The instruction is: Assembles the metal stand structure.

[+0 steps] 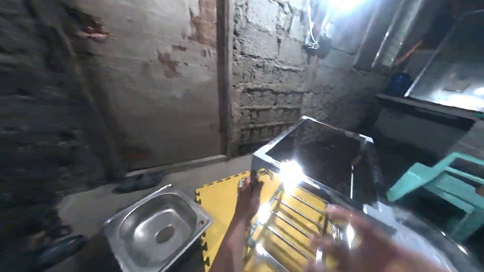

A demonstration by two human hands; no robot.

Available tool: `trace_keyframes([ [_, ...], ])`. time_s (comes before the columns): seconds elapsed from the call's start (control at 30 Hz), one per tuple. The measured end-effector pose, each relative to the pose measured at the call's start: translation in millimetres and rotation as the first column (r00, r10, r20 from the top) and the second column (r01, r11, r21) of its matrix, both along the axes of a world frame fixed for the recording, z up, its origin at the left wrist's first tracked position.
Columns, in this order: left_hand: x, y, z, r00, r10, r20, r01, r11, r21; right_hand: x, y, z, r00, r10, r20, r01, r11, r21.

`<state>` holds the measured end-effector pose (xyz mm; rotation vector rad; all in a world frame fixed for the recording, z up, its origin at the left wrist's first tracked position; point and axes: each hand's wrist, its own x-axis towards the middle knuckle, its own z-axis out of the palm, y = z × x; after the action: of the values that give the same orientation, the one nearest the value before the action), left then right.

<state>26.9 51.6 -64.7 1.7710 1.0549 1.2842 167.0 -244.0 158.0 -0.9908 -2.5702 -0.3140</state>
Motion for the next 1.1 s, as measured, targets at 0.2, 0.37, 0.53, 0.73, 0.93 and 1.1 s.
trace_keyframes([
  [0.2, -4.7, -15.0, 7.3, 0.996, 0.082, -0.016, -0.082, 0.997, -0.008, 165.3, -43.7, -47.0, 0.553, -0.269, -0.789, 0.56, 0.821, 0.112],
  [0.37, -16.5, -15.1, 7.1, 0.987, 0.117, -0.107, -0.116, 0.993, 0.011, 207.1, 9.9, -175.9, 0.05, -0.539, -0.841, 0.36, 0.795, -0.488],
  [0.53, -17.2, 7.0, 28.5, 0.914, 0.211, -0.347, -0.24, 0.97, -0.039, 235.3, 49.6, -303.1, 0.235, -0.889, -0.392, 0.372, 0.455, -0.809],
  [0.73, -20.6, 32.0, 67.8, 0.665, 0.334, -0.668, -0.511, 0.856, -0.08, 239.6, 60.0, -312.2, 0.364, -0.924, -0.121, 0.369, 0.262, -0.892],
  [0.93, -17.1, 53.6, 87.7, 0.531, 0.341, -0.776, -0.529, 0.849, 0.011, 256.6, 66.0, -311.0, 0.285, -0.949, -0.137, 0.401, 0.248, -0.882],
  [1.1, 74.1, -76.8, 180.5, 0.674, 0.27, -0.687, -0.447, 0.89, -0.089, 260.2, 64.7, -304.6, 0.239, -0.953, -0.186, 0.415, 0.274, -0.867],
])
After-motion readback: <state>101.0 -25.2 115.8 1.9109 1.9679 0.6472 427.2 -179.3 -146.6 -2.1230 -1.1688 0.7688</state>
